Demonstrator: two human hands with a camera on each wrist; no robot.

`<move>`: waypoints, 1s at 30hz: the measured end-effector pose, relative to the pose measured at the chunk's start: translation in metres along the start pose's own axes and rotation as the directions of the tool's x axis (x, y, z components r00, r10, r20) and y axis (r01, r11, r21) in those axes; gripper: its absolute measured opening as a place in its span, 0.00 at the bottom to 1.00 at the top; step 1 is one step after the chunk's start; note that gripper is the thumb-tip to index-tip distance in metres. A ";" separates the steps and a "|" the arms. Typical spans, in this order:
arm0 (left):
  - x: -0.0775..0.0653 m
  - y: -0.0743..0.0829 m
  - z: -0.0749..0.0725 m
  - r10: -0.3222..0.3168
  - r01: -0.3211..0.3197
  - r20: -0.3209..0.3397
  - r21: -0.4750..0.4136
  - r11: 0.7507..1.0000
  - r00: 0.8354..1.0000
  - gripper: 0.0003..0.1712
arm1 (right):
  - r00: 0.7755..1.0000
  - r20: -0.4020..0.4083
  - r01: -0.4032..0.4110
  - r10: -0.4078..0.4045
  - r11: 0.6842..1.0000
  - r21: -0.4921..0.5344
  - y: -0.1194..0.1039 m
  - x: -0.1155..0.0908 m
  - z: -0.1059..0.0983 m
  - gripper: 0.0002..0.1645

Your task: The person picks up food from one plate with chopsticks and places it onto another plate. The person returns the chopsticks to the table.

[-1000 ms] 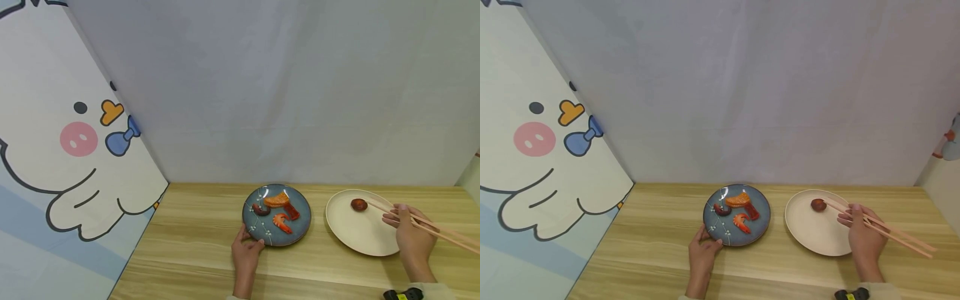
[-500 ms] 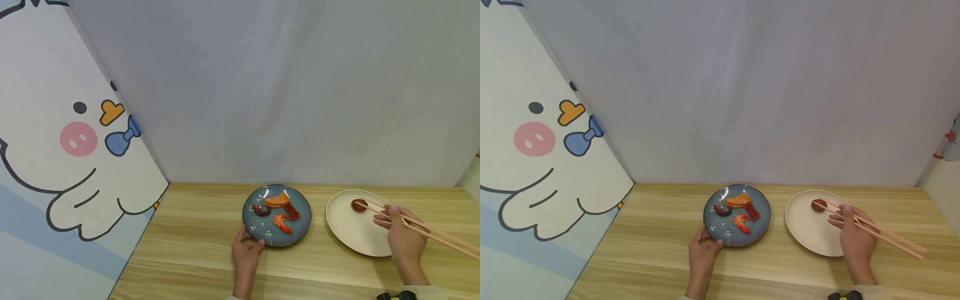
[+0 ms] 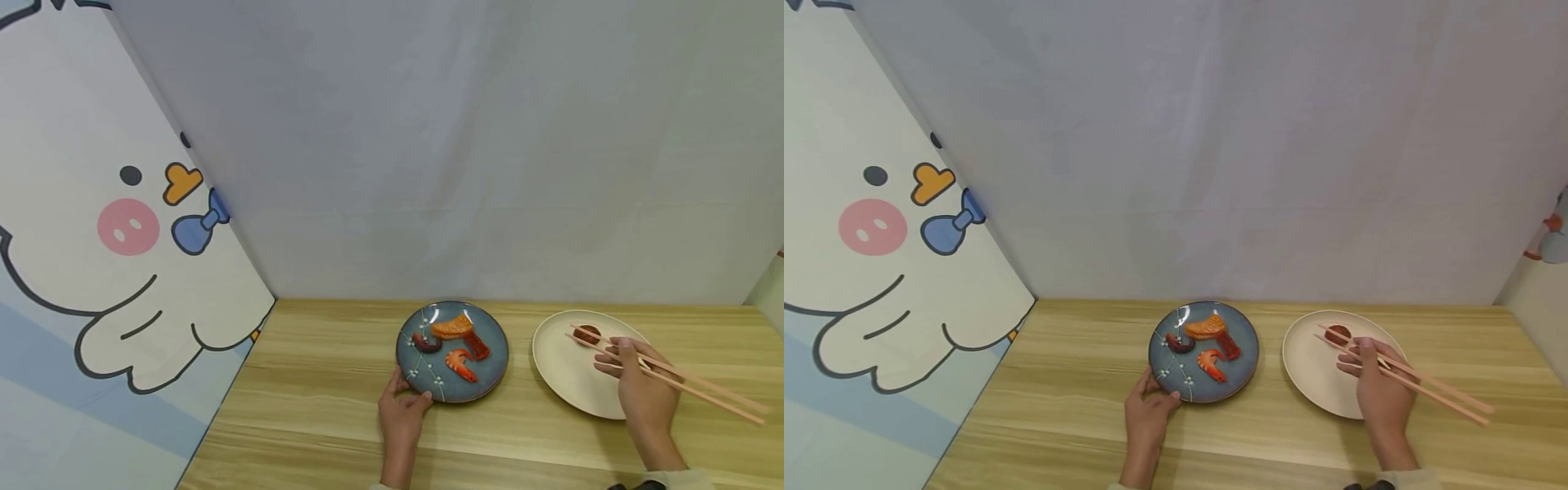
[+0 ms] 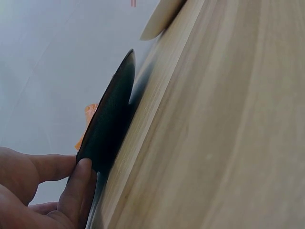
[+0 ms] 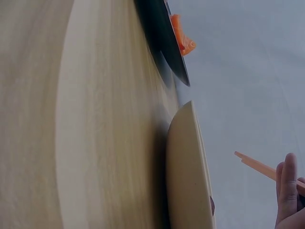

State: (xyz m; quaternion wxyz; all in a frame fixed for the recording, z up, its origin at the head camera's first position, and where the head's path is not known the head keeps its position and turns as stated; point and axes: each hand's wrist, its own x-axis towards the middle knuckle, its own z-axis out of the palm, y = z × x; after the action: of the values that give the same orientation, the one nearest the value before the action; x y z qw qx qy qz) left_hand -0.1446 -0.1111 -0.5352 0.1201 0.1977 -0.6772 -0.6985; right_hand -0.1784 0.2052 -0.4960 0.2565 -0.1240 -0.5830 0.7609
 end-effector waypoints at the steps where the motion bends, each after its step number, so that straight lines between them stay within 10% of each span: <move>1: 0.000 0.000 0.000 -0.001 0.001 0.000 -0.001 1.000 1.000 0.47 | 1.000 0.003 -0.002 0.002 1.000 -0.001 0.000 -0.001 0.001 0.11; 30: -0.002 0.004 -0.002 -0.012 0.012 0.005 -0.002 1.000 1.000 0.47 | 0.992 0.123 -0.018 0.032 0.994 -0.111 0.001 -0.037 0.027 0.12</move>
State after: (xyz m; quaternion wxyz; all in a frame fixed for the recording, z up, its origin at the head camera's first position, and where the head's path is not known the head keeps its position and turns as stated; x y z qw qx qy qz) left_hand -0.1425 -0.1123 -0.5306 0.1145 0.2001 -0.6756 -0.7003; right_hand -0.1610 0.1626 -0.4935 0.2029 -0.0974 -0.6372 0.7371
